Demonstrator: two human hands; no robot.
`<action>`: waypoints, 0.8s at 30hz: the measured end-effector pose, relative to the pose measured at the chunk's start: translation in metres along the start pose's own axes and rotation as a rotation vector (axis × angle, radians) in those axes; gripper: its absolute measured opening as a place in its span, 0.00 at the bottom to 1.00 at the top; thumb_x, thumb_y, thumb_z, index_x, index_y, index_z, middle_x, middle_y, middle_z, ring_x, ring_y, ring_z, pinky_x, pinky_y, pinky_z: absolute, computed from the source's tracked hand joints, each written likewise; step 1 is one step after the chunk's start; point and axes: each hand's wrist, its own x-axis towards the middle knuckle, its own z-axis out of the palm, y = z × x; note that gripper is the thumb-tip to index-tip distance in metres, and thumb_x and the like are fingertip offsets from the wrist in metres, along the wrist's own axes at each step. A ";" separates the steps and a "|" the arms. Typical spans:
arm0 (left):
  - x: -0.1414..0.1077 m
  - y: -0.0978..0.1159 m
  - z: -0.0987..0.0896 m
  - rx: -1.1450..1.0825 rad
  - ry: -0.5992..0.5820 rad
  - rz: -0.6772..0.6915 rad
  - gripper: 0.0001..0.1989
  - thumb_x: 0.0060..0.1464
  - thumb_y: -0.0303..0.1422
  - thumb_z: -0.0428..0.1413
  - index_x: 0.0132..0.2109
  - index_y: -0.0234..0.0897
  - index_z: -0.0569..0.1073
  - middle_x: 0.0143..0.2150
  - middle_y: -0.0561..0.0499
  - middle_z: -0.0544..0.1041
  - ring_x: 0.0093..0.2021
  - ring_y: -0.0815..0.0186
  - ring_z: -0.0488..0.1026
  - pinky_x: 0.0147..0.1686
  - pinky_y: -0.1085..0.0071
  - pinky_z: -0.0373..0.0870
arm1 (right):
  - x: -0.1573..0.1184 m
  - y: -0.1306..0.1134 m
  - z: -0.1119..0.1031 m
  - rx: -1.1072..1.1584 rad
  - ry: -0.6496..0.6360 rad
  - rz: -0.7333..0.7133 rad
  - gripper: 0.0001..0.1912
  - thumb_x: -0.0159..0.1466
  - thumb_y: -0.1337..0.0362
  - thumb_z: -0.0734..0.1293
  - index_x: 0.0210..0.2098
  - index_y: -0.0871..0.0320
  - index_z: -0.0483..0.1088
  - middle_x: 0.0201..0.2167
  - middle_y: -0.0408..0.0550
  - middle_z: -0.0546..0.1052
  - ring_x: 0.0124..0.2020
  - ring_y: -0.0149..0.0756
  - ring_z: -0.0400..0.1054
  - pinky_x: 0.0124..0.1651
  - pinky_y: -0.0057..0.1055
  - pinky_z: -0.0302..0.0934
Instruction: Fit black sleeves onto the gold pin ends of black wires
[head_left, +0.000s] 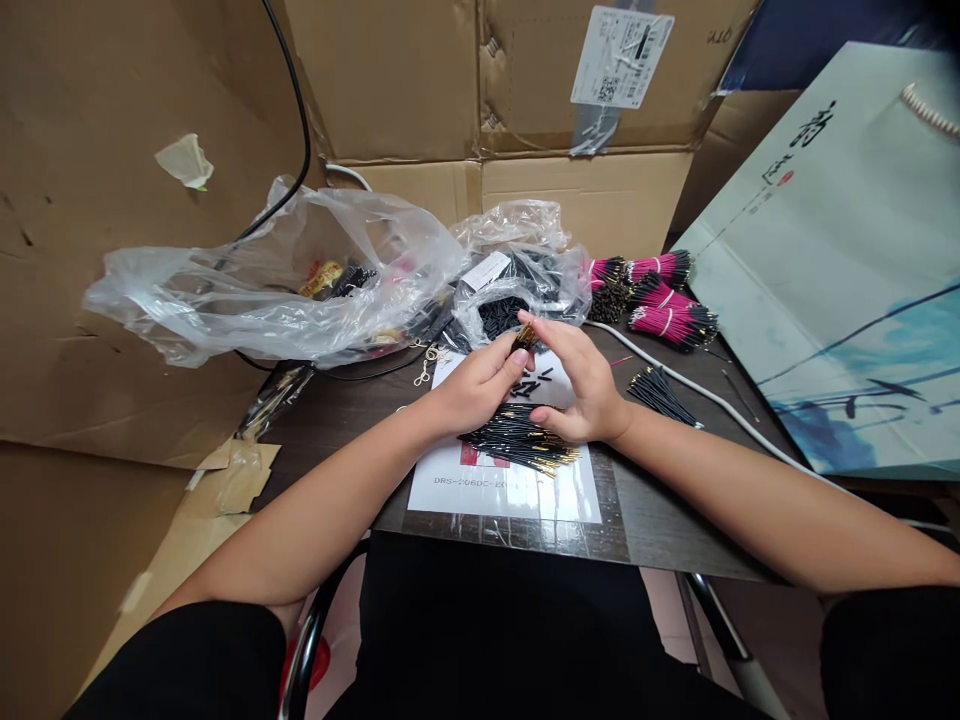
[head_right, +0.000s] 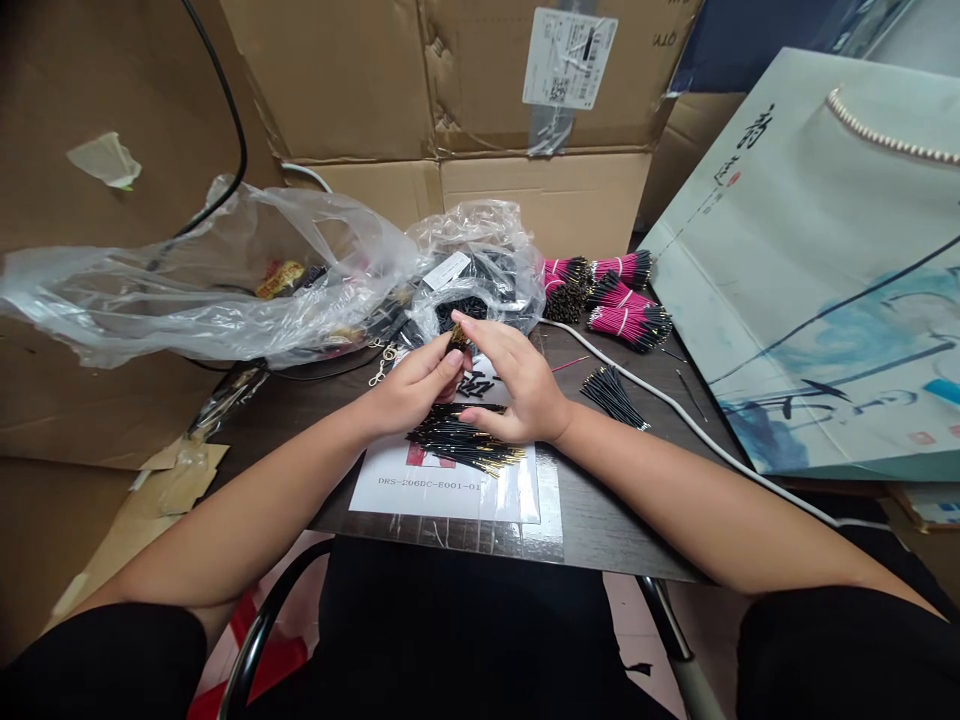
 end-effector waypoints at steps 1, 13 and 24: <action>0.000 0.001 -0.002 0.080 0.005 0.028 0.15 0.66 0.43 0.43 0.42 0.35 0.64 0.31 0.53 0.66 0.29 0.72 0.64 0.30 0.73 0.62 | 0.000 0.000 0.000 0.000 0.004 -0.002 0.43 0.60 0.45 0.63 0.68 0.56 0.46 0.66 0.53 0.58 0.64 0.46 0.58 0.65 0.49 0.57; -0.005 0.004 0.000 0.445 -0.085 0.164 0.14 0.67 0.38 0.41 0.47 0.34 0.66 0.36 0.48 0.74 0.33 0.66 0.70 0.34 0.70 0.63 | 0.000 -0.004 0.000 0.037 -0.079 -0.083 0.46 0.61 0.46 0.62 0.69 0.59 0.40 0.69 0.56 0.49 0.68 0.49 0.49 0.67 0.51 0.54; -0.006 0.006 0.001 0.383 -0.108 0.200 0.10 0.66 0.36 0.42 0.42 0.35 0.63 0.37 0.47 0.73 0.35 0.65 0.69 0.36 0.69 0.62 | 0.000 -0.006 -0.009 0.025 -0.113 -0.050 0.41 0.64 0.42 0.53 0.69 0.54 0.39 0.69 0.50 0.49 0.68 0.47 0.50 0.66 0.51 0.53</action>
